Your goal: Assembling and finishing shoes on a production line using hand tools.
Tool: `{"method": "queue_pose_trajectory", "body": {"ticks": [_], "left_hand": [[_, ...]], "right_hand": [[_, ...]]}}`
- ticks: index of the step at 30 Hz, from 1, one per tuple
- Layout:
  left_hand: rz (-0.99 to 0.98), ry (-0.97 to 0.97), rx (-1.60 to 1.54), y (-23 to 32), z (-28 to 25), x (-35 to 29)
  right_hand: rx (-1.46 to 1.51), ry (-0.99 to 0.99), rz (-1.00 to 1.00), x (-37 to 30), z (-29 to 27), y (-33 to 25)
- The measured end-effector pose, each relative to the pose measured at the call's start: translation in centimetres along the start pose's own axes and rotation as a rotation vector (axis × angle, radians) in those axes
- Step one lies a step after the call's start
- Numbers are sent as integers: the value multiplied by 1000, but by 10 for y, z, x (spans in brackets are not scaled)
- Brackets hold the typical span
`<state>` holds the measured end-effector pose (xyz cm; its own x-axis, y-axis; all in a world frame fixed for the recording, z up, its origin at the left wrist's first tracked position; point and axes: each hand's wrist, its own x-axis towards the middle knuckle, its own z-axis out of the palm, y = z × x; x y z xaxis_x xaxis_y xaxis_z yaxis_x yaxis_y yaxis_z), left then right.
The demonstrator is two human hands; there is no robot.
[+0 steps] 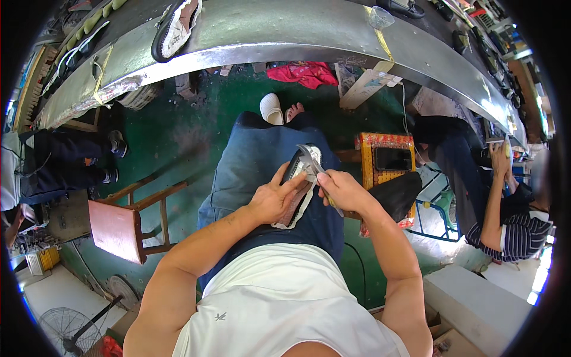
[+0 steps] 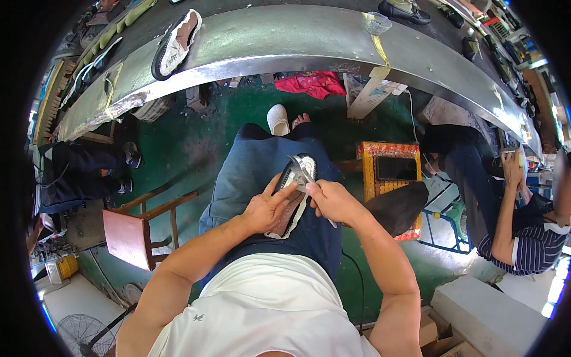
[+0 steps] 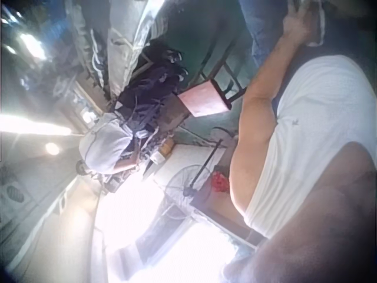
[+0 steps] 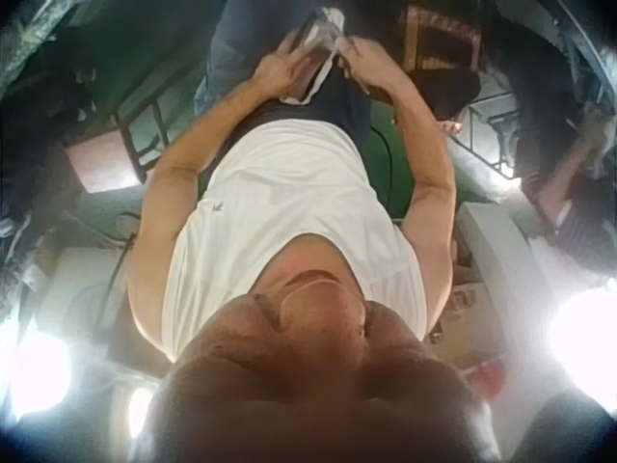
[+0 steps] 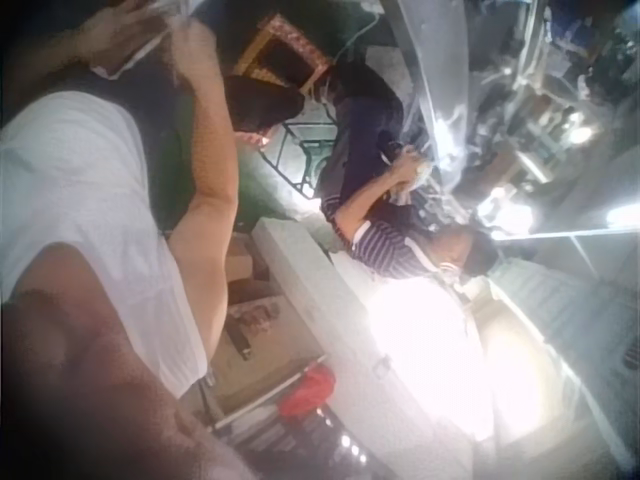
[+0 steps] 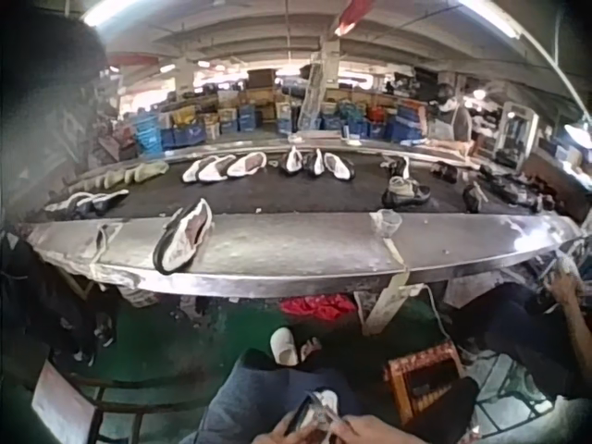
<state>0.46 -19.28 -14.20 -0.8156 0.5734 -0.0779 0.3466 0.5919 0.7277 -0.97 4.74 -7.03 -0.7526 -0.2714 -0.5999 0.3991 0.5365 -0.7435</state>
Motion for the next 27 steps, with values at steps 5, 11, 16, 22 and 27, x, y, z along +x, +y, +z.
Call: {"method": "queue_pose_trajectory", "body": {"ticks": [5, 11, 16, 22, 27], "left_hand": [[-89, 126, -213, -8, 24, -6], [-185, -397, -710, -29, -8, -25], [-196, -371, -643, -23, -7, -24], [-3, -1, -368, -24, -8, 14], [-655, -355, -1194, -15, -42, 84]], "right_hand": [[-308, 177, -270, -15, 29, 15], [-579, 127, -270, -29, 46, 20], [-446, 298, -558, -37, 56, 27], [-89, 178, -169, -38, 44, 35], [737, 226, -26, -26, 52, 108]]}}
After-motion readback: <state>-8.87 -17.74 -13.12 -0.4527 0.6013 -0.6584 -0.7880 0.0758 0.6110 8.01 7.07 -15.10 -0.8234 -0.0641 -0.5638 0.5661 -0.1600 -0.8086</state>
